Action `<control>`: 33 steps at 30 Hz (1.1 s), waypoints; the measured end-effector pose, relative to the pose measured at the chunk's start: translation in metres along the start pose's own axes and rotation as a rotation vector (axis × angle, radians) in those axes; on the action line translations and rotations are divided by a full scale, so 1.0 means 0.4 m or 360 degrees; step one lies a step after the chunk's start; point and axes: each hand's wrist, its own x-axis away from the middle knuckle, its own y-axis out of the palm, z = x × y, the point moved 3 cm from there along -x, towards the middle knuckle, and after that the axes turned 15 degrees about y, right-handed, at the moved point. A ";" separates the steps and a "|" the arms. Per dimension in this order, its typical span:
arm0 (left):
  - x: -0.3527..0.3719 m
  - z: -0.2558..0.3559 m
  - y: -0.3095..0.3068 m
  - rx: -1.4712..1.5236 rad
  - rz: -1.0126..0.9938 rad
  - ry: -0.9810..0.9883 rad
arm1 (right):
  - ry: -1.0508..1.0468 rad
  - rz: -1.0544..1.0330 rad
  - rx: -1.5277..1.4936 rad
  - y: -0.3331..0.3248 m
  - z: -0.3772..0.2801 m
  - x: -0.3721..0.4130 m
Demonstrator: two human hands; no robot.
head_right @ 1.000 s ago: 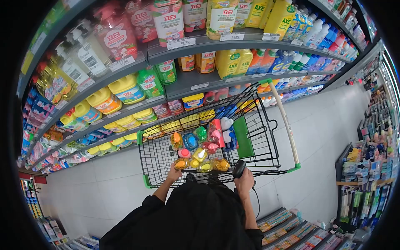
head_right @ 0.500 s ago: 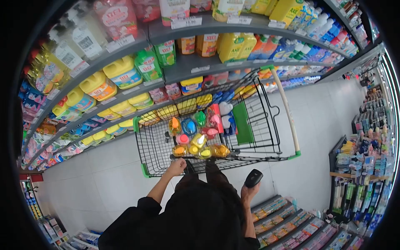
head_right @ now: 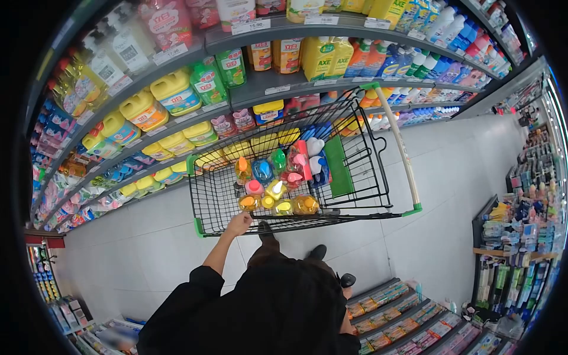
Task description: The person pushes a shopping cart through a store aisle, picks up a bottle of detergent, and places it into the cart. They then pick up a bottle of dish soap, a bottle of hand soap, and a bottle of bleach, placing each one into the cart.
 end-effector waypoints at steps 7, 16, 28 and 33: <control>0.024 0.076 0.029 -0.0251 0.0485 0.0072 | -0.0195 -0.0768 -0.0120 0.011 0.101 -0.233; -0.041 0.397 0.200 -0.0012 0.0809 0.0418 | -0.0072 -0.1071 -0.0298 -0.060 0.217 -0.333; -0.454 0.488 0.354 -0.0062 -0.0006 0.0267 | 0.0433 -0.0954 -0.0411 -0.197 0.235 -0.326; -0.699 0.398 0.381 0.0093 0.0069 0.0102 | 0.0233 -0.0948 -0.0590 -0.161 0.288 -0.346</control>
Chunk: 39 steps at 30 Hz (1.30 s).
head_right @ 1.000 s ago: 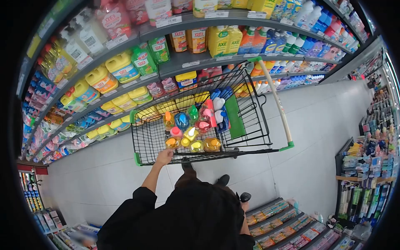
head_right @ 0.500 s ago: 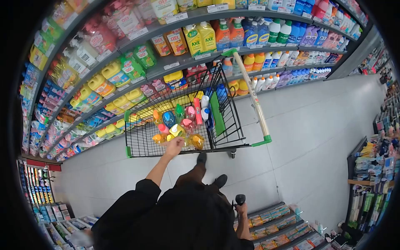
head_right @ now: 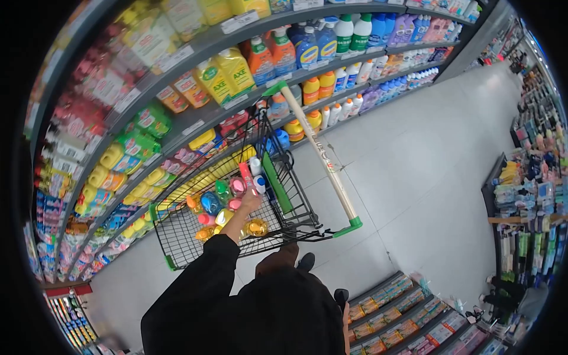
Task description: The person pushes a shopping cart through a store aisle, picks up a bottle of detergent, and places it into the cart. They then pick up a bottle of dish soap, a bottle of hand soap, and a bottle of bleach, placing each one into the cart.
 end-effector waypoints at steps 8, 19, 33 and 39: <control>-0.130 -0.004 0.012 0.1171 0.0209 -0.0894 | 0.0341 0.0390 -0.0130 -0.074 -0.168 0.177; -0.162 0.049 0.006 0.1089 0.0774 -0.1187 | 0.0633 0.0635 -0.0286 -0.158 -0.159 0.007; 0.164 0.884 -0.330 -0.0602 0.1611 0.0247 | 0.0377 -0.0021 -0.0373 -0.917 -0.225 -0.790; 0.178 1.549 -0.182 -0.0938 0.1511 0.0828 | 0.0184 -0.0319 -0.1265 -1.068 -0.604 -0.927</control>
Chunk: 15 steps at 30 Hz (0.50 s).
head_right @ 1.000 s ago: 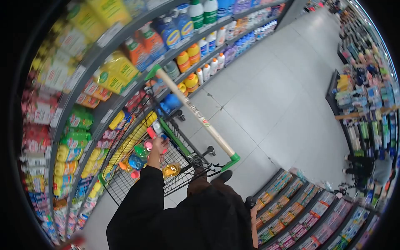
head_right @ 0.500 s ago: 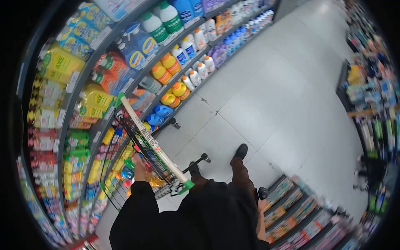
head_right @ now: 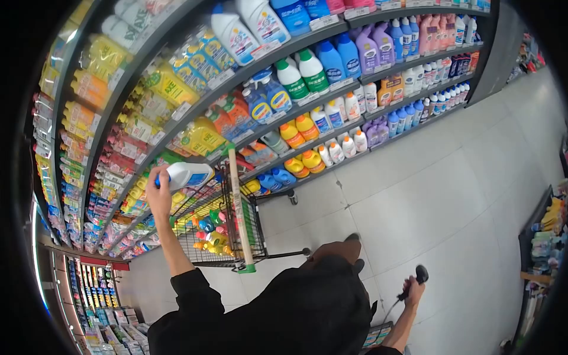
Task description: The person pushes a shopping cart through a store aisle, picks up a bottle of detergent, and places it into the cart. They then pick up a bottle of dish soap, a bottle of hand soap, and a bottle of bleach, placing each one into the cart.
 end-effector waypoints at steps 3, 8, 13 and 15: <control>-0.083 0.178 0.067 0.0452 -0.0078 -0.0076 | 0.0086 -0.0445 -0.0193 0.177 -0.168 0.026; -0.135 0.395 0.408 0.1198 -0.0325 -0.0075 | 0.0188 -0.1291 0.0016 0.462 -0.432 0.141; -0.203 0.755 0.821 0.1824 -0.0907 0.0423 | 0.0300 -0.1924 -0.0061 0.530 -0.708 0.111; -0.234 0.892 0.961 0.2077 -0.1345 0.0435 | 0.0361 -0.1984 -0.0301 0.496 -0.812 0.049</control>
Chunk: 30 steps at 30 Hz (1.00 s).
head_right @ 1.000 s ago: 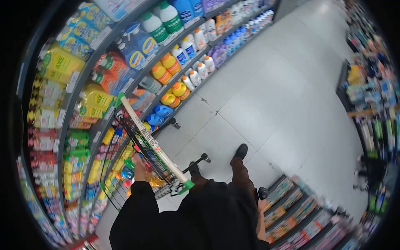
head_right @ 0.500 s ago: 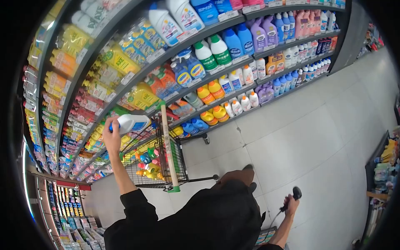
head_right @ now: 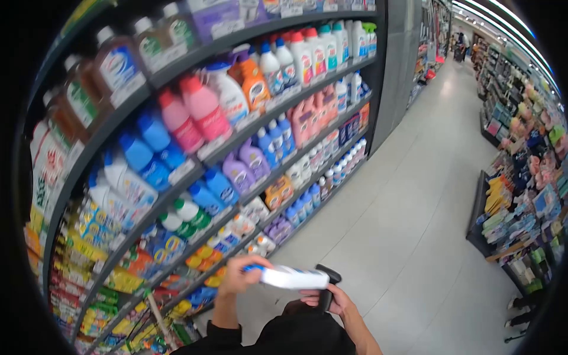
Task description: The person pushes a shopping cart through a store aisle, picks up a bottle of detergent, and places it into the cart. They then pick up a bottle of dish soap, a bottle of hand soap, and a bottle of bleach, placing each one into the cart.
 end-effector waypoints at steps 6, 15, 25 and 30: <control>-0.411 -0.100 0.147 0.0469 -0.0557 0.0352 | -0.0682 0.0113 -0.0386 -0.049 -0.347 0.136; -0.812 -0.362 0.291 0.0702 -0.0060 -0.0153 | -0.1015 0.0088 -0.0614 -0.189 -0.628 0.116; -1.293 -0.547 0.419 0.0442 0.0461 -0.0395 | -0.1174 0.0605 -0.0110 -0.162 -1.386 0.249; -1.537 -0.512 0.385 0.0276 0.0730 -0.0228 | -0.1197 0.0560 0.0205 -0.072 -1.654 0.246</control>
